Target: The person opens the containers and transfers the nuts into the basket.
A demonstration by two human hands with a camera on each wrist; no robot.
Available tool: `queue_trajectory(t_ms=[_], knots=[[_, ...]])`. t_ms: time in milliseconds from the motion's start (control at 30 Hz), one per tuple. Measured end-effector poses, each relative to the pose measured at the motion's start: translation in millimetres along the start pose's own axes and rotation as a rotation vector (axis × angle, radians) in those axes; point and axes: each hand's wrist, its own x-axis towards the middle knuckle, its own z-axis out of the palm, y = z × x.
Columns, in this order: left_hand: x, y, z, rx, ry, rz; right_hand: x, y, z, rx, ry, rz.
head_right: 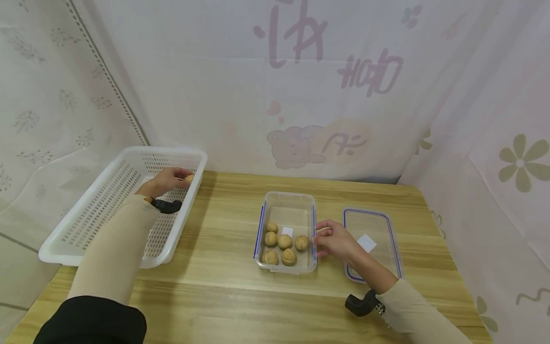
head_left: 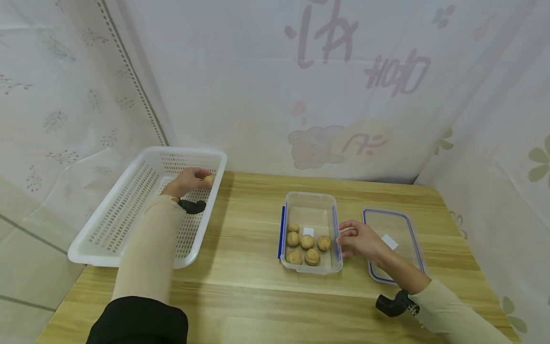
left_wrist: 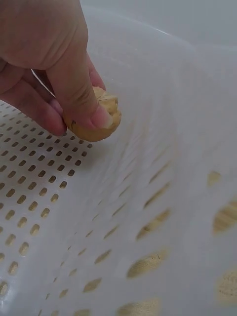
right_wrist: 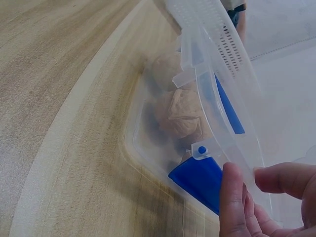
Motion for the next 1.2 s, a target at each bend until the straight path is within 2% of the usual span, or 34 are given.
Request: queue_trajectory(t_ms=[333,467,733,967,1067,1200], knots=[[2.2,-0.3,2.7,0.029,-0.002,-0.02,-1.4,-1.1,0.6,0.004,-0.001,0.006],[2.7,-1.0,3.0,0.019,-0.012,-0.046,-1.1,-1.0,0.6,0.005,-0.008,0.005],[1.5,5.1,0.2,-0.07,-0.05,-0.066,0.2,-1.9,-0.1,0.008,-0.008,0.011],[-4.8,12.0,-15.9,-0.029,-0.04,-0.032,-1.1,-3.9,0.6,0.008,-0.023,0.011],[-7.4,19.9,-23.2,-0.02,-0.014,0.003,-1.9,-4.3,-0.5,0.012,-0.024,0.011],[-11.9,30.9,-28.3,0.035,0.019,0.043,-1.7,-4.0,-1.6,0.013,-0.023,0.012]])
